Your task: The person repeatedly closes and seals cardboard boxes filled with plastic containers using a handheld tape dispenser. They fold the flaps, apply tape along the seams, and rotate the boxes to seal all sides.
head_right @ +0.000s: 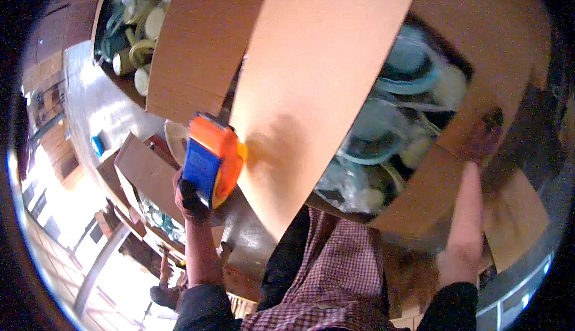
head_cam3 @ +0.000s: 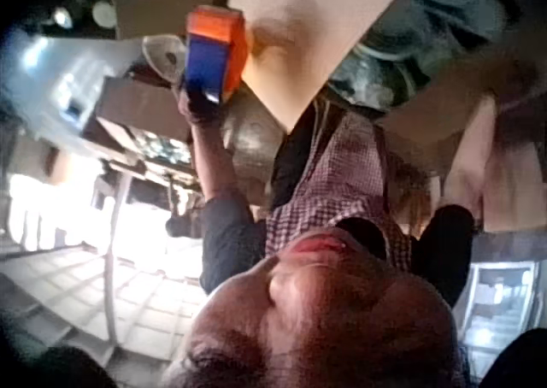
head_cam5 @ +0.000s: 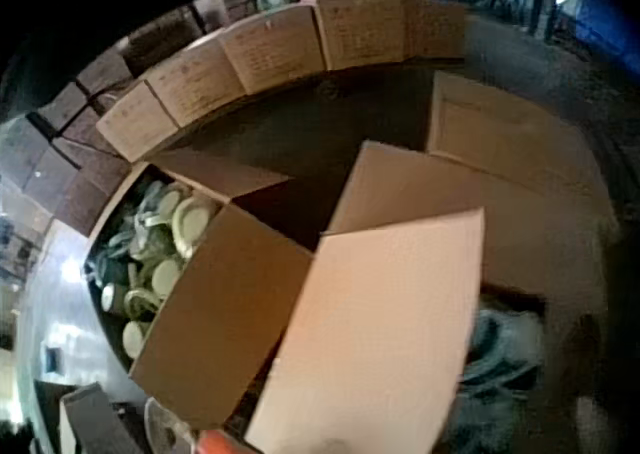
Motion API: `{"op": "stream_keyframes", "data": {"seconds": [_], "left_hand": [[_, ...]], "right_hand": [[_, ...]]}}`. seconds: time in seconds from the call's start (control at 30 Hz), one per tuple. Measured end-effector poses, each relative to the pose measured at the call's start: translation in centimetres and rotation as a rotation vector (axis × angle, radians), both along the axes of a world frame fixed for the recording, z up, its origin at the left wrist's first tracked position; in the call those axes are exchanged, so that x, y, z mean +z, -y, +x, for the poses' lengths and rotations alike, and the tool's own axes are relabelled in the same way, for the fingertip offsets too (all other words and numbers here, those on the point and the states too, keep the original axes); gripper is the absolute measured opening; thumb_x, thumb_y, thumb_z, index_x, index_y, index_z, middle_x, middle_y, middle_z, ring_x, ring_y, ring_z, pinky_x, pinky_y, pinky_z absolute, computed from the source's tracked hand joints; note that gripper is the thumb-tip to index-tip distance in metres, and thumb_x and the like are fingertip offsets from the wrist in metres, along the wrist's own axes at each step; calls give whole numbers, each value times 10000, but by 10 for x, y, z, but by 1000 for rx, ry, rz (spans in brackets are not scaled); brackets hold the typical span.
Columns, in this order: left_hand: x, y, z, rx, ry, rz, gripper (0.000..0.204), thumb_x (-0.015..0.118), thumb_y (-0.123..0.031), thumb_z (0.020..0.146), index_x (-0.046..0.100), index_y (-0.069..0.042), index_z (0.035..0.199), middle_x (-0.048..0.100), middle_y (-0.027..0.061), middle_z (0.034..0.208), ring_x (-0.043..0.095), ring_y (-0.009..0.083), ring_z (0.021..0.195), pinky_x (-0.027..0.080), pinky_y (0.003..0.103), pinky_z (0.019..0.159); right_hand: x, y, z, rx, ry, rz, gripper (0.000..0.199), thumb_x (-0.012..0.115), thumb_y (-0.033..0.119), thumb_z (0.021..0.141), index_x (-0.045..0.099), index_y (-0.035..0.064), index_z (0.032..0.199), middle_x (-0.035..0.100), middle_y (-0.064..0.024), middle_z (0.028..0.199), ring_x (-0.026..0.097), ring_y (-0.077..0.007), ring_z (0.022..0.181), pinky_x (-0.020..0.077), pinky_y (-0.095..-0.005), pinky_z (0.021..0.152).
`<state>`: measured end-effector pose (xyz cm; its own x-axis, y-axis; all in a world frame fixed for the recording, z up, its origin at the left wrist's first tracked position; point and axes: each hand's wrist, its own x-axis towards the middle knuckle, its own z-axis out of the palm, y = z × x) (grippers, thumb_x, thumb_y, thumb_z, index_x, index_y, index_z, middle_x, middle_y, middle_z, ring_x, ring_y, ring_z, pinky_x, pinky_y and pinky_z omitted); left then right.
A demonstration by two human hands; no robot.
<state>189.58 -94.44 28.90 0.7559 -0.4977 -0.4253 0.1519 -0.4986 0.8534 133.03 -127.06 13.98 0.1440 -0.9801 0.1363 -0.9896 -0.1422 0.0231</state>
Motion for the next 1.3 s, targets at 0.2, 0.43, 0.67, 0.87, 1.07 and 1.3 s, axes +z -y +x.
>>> {"op": "stream_keyframes", "data": {"seconds": [0.2, 0.43, 0.67, 0.87, 1.07, 1.3], "left_hand": [[-31, 87, -102, -10, -211, 24, 402, 613, -363, 706, 581, 10, 852, 515, -1, 752, 466, 123, 699, 382, 253, 649], [-90, 83, -137, 206, -7, -297, 425, 530, -468, 781, 548, -55, 876, 492, 14, 815, 480, 150, 771, 402, 308, 712], [-97, 84, -124, 100, -12, -298, 442, 543, -487, 779, 573, -68, 917, 520, 21, 887, 498, 152, 827, 401, 316, 762], [-95, 88, -127, 61, -79, -268, 500, 534, -517, 772, 574, -52, 949, 523, 25, 889, 502, 172, 833, 404, 326, 771], [-86, 84, -127, 52, -139, -261, 487, 539, -515, 763, 566, -46, 891, 508, 17, 833, 476, 155, 782, 389, 302, 714], [-99, 78, -123, 54, -199, -240, 501, 555, -497, 754, 557, -12, 881, 507, 19, 816, 462, 149, 767, 384, 300, 692]], "right_hand": [[18, -5, 77, -88, 374, -99, 391, 562, 268, 785, 492, 9, 1069, 421, -192, 1241, 359, -358, 1172, 292, -469, 986], [35, -1, 77, 25, 336, -199, 358, 560, 197, 774, 505, 21, 1081, 444, -176, 1224, 365, -350, 1163, 258, -451, 1006], [115, -98, 166, -99, 1569, 449, 191, 555, 65, 745, 538, 33, 933, 572, -76, 859, 546, -188, 808, 444, -328, 722], [102, -188, 201, 19, 1072, 398, 213, 615, 90, 689, 507, 32, 862, 544, -174, 966, 532, -344, 889, 430, -419, 756], [196, -194, 147, -376, 832, 243, 254, 543, 86, 747, 514, 20, 991, 531, -152, 1069, 492, -301, 979, 380, -386, 876], [140, -124, 70, -644, 1116, -67, 465, 494, 138, 847, 389, 49, 1291, 528, -55, 1045, 490, -132, 956, 382, -274, 865]]}}
